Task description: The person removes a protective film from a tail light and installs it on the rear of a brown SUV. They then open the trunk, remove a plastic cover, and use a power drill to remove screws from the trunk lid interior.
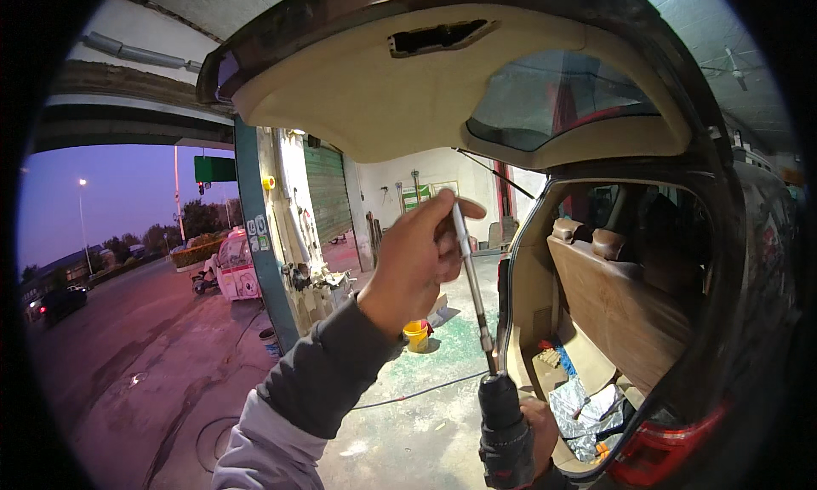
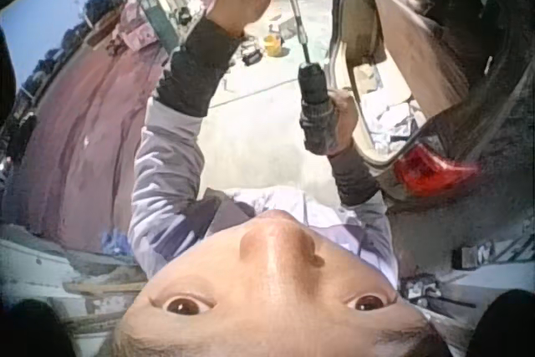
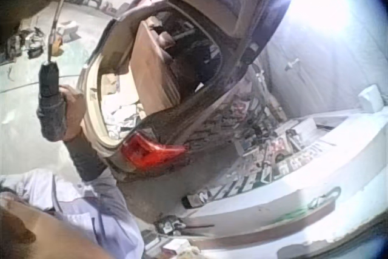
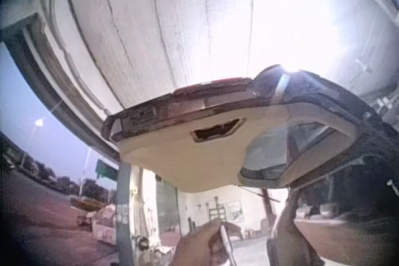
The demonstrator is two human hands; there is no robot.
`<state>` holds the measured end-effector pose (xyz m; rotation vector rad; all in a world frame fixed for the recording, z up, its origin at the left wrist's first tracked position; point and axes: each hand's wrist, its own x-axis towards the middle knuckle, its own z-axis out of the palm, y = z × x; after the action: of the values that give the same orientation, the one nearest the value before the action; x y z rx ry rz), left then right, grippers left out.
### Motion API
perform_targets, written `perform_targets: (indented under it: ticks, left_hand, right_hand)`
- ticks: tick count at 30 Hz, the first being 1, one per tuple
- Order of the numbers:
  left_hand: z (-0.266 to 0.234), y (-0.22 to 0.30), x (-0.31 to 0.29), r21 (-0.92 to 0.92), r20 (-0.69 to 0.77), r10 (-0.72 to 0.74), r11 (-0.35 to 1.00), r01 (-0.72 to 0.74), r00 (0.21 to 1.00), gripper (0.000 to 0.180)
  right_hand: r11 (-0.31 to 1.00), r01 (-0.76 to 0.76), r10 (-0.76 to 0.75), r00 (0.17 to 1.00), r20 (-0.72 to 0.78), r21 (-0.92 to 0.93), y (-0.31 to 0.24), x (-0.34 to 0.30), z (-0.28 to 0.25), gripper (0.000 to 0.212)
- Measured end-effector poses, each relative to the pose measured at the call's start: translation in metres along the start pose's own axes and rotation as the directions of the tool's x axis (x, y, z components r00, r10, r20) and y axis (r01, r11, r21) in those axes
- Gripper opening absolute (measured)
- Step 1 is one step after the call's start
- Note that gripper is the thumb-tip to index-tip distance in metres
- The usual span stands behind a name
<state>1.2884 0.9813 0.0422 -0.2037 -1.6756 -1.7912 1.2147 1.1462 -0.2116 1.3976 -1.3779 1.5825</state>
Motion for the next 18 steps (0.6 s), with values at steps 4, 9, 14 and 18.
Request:
perform_targets:
  ticks: [4, 9, 14, 18]
  left_hand:
    - [-0.013, 0.023, 0.043, 0.079, 0.089, 0.086, 0.992, -0.093, 0.992, 0.038]
    - [-0.013, 0.051, 0.101, 0.225, 0.073, 0.257, 0.937, -0.267, 0.964, 0.035]
    - [-0.006, 0.067, 0.151, 0.297, 0.252, 0.294, 0.883, -0.363, 0.922, 0.03]
    - [0.0, 0.074, 0.187, 0.44, 0.286, 0.329, 0.789, -0.428, 0.9, 0.024]
  right_hand:
    - [1.0, -0.017, 0.017, 1.0, -0.013, -0.007, 0.028, 0.038, 0.033, 0.046]
    - [0.992, 0.105, -0.098, 0.991, -0.089, 0.072, 0.072, 0.098, 0.073, 0.046]
    - [0.98, 0.113, -0.082, 0.979, -0.185, 0.161, 0.126, 0.17, 0.108, 0.046]
    - [0.953, 0.001, 0.071, 0.971, -0.227, 0.303, 0.164, 0.233, 0.134, 0.046]
